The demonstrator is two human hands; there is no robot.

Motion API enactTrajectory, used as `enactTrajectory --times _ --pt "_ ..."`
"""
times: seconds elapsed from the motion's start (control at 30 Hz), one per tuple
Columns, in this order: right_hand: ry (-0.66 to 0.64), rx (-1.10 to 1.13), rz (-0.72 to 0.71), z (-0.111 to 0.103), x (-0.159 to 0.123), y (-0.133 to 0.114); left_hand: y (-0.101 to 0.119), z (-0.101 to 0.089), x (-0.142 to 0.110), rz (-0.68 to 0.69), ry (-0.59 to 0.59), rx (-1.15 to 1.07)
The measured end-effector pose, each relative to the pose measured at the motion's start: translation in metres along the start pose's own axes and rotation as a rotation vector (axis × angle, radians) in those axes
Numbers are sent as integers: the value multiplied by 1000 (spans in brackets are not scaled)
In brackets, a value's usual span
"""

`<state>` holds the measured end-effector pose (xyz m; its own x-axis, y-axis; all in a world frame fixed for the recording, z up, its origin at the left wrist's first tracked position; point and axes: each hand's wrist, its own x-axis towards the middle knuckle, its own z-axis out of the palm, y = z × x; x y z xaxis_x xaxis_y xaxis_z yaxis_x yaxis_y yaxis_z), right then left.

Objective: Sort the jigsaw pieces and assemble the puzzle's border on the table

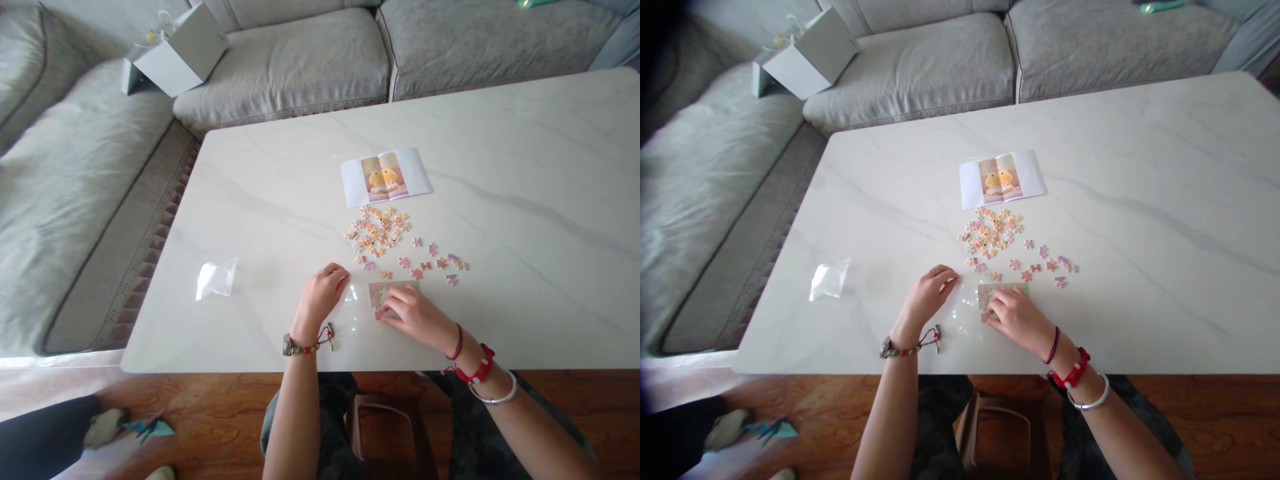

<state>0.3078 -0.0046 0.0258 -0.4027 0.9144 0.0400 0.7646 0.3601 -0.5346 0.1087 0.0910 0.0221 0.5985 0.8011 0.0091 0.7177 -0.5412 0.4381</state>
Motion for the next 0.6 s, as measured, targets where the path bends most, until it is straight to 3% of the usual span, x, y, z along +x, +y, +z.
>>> enactTrajectory --times 0.4,0.6 --pt "56 5 10 -20 -5 22 4 1 4 12 -25 1" --pt "138 -15 86 -33 -11 37 4 3 6 22 -23 1"
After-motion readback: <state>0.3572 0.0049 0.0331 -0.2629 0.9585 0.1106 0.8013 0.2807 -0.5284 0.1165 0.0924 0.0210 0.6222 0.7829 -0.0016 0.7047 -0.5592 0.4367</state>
